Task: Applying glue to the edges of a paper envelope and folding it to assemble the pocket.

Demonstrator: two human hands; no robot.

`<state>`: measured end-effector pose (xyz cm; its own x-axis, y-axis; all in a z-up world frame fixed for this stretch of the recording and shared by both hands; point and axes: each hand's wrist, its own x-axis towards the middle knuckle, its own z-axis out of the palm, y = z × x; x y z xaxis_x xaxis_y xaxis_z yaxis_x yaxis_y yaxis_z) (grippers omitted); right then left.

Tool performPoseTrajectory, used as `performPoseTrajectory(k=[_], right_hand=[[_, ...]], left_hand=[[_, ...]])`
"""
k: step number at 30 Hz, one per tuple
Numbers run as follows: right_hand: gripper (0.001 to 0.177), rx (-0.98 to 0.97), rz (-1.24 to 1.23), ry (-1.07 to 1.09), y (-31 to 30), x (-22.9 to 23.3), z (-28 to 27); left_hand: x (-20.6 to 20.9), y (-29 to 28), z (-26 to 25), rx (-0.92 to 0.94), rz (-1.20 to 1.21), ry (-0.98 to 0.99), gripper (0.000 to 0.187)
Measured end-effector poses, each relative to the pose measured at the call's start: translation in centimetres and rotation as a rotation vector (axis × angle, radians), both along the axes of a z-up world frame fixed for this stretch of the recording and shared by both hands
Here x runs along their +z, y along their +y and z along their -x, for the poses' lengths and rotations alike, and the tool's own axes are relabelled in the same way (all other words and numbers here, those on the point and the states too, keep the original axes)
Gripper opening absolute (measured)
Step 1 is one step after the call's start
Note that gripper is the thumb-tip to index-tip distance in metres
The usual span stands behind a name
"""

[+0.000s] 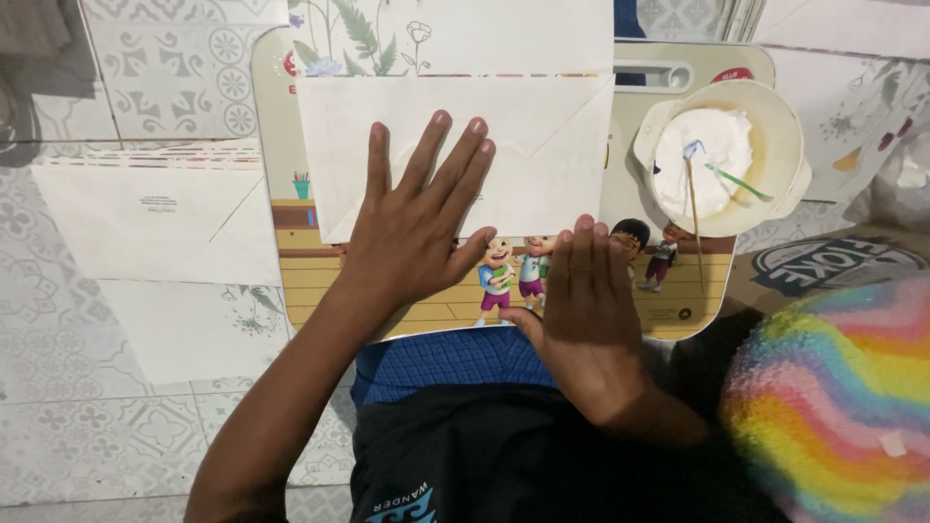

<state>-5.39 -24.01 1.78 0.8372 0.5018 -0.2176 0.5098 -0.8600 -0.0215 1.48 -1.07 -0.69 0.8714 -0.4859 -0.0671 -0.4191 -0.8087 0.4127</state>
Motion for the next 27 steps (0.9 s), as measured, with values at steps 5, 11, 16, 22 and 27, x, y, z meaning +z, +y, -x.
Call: performPoseTrajectory(k=[5,11,16,22,27], right_hand=[[0.114,-0.007,-0.162,0.001,1.5,-0.2,-2.8],[0.113,0.066,-0.391,0.133,2.7,-1.6,-4.9],[0.115,0.076,-0.310,0.102,2.3,-2.5,-4.8],[0.117,0.070,-0.328,0.129,2.9,-1.5,-5.0],[0.109,0.076,-0.412,0.074,4.2,-1.3,-5.6]], left_hand=[[-0.5,-0.3,0.3,-0.036,-0.011,-0.008,0.072],[-0.1,-0.3,0.6,-0.067,-0.037,-0.035,0.063],[0.4,0.7,1.0,0.001,-0.031,-0.024,0.062],[0.7,1.0,1.2,0.057,-0.037,-0.016,0.064],[0.5,0.7,1.3,0.022,-0.033,-0.024,0.063]])
